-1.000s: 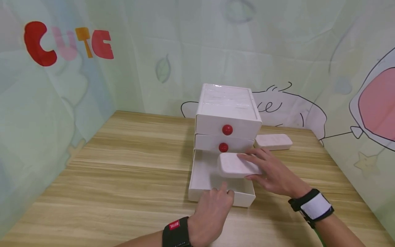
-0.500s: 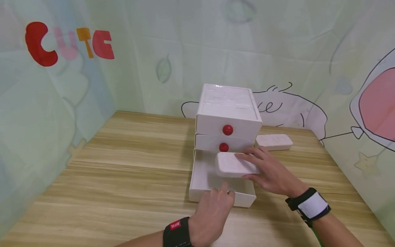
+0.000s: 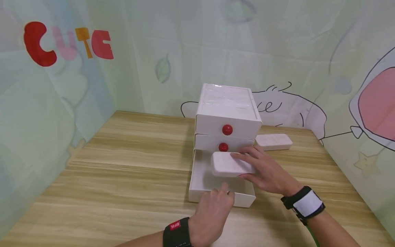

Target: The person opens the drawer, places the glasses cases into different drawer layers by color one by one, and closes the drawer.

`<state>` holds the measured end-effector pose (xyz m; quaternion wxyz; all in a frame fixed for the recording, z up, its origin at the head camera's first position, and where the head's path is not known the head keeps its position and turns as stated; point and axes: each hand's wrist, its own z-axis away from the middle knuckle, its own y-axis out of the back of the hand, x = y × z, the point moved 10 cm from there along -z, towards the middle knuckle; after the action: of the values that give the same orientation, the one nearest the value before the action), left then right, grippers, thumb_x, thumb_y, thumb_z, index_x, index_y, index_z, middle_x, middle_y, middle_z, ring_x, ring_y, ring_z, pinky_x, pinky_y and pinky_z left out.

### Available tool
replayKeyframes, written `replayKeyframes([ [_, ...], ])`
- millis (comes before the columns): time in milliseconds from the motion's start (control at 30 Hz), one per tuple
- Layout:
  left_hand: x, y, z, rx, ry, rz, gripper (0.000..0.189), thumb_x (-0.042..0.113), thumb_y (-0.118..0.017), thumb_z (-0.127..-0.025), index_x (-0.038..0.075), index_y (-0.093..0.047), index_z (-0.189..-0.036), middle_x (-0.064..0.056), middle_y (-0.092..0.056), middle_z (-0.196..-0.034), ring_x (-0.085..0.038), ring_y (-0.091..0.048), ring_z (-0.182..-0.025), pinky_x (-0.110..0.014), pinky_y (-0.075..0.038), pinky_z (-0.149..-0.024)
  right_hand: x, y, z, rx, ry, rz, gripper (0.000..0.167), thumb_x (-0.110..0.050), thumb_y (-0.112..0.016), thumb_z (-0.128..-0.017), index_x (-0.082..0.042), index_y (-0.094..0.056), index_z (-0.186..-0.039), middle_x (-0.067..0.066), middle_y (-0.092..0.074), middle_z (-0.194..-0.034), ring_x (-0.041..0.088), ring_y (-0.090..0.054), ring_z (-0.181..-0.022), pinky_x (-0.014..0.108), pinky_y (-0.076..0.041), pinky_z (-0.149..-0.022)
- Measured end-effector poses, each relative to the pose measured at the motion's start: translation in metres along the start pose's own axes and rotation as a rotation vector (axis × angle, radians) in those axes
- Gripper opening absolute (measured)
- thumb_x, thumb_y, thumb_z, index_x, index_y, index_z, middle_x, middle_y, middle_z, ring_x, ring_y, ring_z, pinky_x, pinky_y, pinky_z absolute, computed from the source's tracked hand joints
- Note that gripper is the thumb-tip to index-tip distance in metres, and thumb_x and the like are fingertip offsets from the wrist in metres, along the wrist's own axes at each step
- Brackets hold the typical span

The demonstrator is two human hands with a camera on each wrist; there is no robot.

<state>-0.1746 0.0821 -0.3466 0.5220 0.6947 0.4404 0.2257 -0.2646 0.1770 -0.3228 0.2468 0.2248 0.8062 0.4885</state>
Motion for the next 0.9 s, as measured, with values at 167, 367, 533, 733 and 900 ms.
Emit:
replayKeyframes([
  [167, 0.0, 0.001, 0.0, 0.009, 0.001, -0.003, 0.019, 0.011, -0.084, -0.074, 0.016, -0.073, -0.089, 0.002, -0.055, -0.079, -0.012, -0.062, -0.061, -0.024, -0.046, -0.045, -0.001, -0.001, -0.001, 0.005, 0.007, -0.003, 0.072, -0.027, -0.086, -0.081, -0.02, -0.055, -0.146, 0.007, -0.057, -0.139, 0.03, -0.046, -0.135, 0.058, -0.049, -0.105],
  [367, -0.001, 0.001, 0.0, 0.007, -0.002, 0.006, 0.019, 0.012, -0.083, -0.075, 0.016, -0.073, -0.091, 0.002, -0.055, -0.08, -0.013, -0.062, -0.062, -0.024, -0.047, -0.046, -0.004, -0.002, -0.004, 0.013, 0.024, -0.002, 0.073, -0.027, -0.087, -0.08, -0.02, -0.056, -0.145, 0.007, -0.057, -0.138, 0.03, -0.045, -0.135, 0.058, -0.047, -0.106],
  [533, 0.0, -0.001, 0.0, -0.009, 0.002, 0.006, 0.02, 0.013, -0.084, -0.075, 0.017, -0.073, -0.091, 0.002, -0.056, -0.081, -0.013, -0.062, -0.062, -0.024, -0.046, -0.047, -0.005, -0.004, -0.006, 0.01, 0.023, 0.001, 0.073, -0.028, -0.087, -0.08, -0.02, -0.056, -0.145, 0.006, -0.058, -0.137, 0.029, -0.046, -0.133, 0.057, -0.048, -0.105],
  [733, 0.0, -0.001, -0.001, -0.021, 0.0, 0.0, 0.02, 0.014, -0.084, -0.074, 0.017, -0.072, -0.09, 0.002, -0.055, -0.081, -0.012, -0.062, -0.062, -0.024, -0.045, -0.047, -0.007, -0.006, -0.009, 0.0, 0.015, -0.006, 0.07, -0.029, -0.086, -0.081, -0.021, -0.057, -0.145, 0.005, -0.058, -0.136, 0.028, -0.047, -0.131, 0.056, -0.048, -0.105],
  [900, 0.0, -0.002, -0.001, -0.027, 0.001, -0.003, 0.019, 0.013, -0.083, -0.076, 0.018, -0.073, -0.091, 0.002, -0.056, -0.082, -0.012, -0.062, -0.062, -0.024, -0.046, -0.047, -0.008, -0.007, -0.011, -0.001, 0.015, 0.011, 0.07, -0.028, -0.086, -0.081, -0.021, -0.057, -0.144, 0.005, -0.058, -0.135, 0.026, -0.048, -0.129, 0.054, -0.05, -0.103],
])
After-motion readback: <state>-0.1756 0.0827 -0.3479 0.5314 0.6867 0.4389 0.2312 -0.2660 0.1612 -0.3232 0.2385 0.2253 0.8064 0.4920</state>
